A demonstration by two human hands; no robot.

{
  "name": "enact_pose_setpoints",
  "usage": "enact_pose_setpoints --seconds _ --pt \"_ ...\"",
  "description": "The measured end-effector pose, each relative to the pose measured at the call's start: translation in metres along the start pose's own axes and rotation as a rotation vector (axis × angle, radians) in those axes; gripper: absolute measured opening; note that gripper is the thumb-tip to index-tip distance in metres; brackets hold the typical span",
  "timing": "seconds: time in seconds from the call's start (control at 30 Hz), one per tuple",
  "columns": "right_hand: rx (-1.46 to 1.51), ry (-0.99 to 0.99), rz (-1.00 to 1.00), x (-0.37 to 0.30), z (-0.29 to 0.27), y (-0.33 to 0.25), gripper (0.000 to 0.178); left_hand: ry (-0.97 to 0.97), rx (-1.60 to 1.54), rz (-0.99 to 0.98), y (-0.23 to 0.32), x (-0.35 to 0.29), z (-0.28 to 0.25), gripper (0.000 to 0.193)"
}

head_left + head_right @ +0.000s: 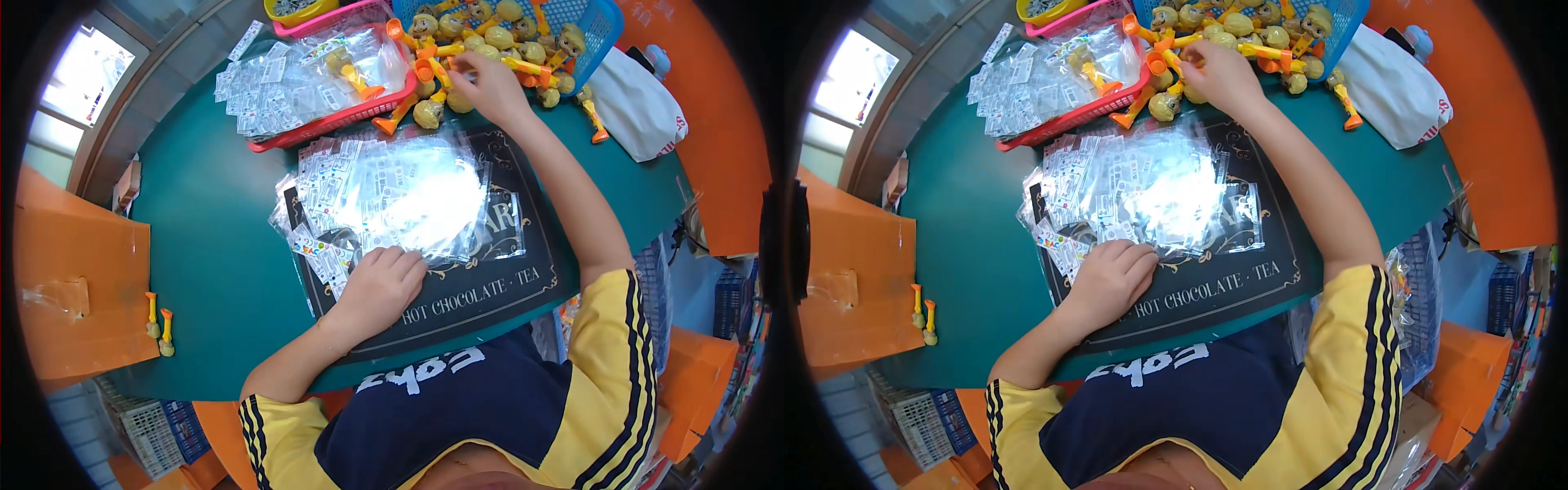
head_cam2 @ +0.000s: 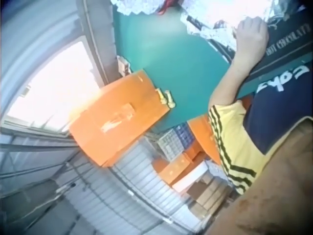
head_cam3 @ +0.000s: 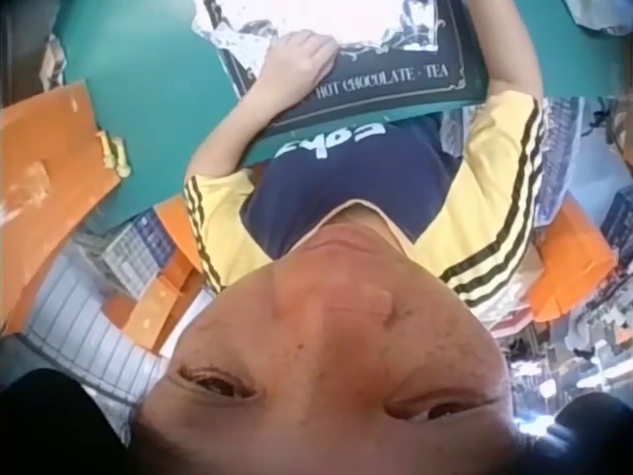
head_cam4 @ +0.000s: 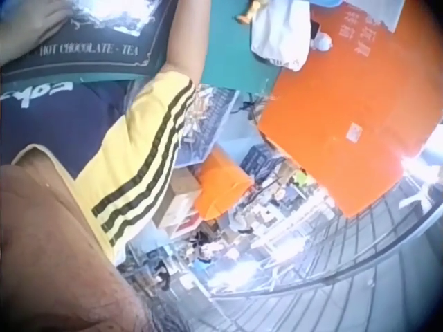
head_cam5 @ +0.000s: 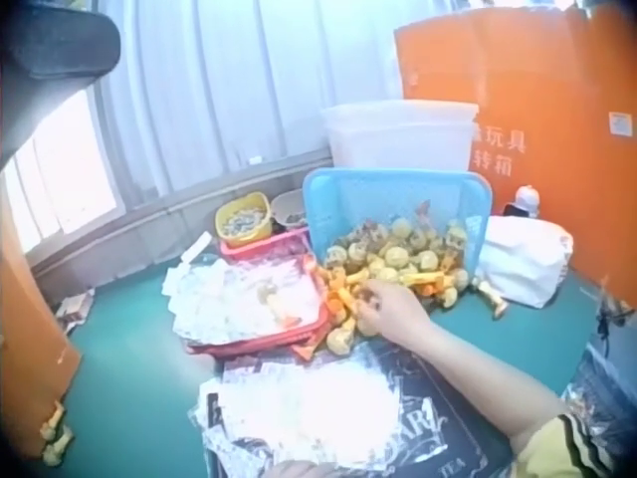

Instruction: Packaging small character toys into plastic bags and attaching cardboard labels.

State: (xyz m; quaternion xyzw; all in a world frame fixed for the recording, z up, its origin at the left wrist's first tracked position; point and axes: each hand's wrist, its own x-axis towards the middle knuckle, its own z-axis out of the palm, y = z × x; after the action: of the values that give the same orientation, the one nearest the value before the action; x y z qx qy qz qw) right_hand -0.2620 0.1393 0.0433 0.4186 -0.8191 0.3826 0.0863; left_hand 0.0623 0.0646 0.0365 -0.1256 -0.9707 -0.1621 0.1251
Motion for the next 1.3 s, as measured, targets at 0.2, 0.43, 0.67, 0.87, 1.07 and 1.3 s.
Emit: enact_pose_setpoints --seconds 0.2,0.43,0.67,0.87,1.07,1.3 --pt "-0.253 -0.082 -0.042 0.030 0.031 0.018 0.040 -0.096 -0.069 -0.081 0.008 -0.012 -0.023 0.015" --pt "0.489 -0.083 0.110 -0.040 -0.042 -0.022 0.033 0.025 -0.179 -0.244 -0.004 -0.011 -0.024 0.016" --pt "1.014 -0.598 0.804 -0.139 -0.058 -0.041 0.027 0.109 -0.156 -0.313 -0.017 0.015 0.011 0.027" --pt "0.977 -0.393 0.615 -0.164 -0.080 -0.017 0.035 0.161 -0.202 -0.297 -0.022 0.010 0.014 0.024" --pt "1.203 -0.183 0.852 -0.164 -0.074 -0.040 0.030 -0.011 -0.331 -0.241 -0.018 0.006 0.006 0.025" --pt "0.383 -0.676 0.127 -0.159 -0.066 -0.063 0.031 0.108 -0.336 -0.275 -0.020 0.004 0.011 0.023"
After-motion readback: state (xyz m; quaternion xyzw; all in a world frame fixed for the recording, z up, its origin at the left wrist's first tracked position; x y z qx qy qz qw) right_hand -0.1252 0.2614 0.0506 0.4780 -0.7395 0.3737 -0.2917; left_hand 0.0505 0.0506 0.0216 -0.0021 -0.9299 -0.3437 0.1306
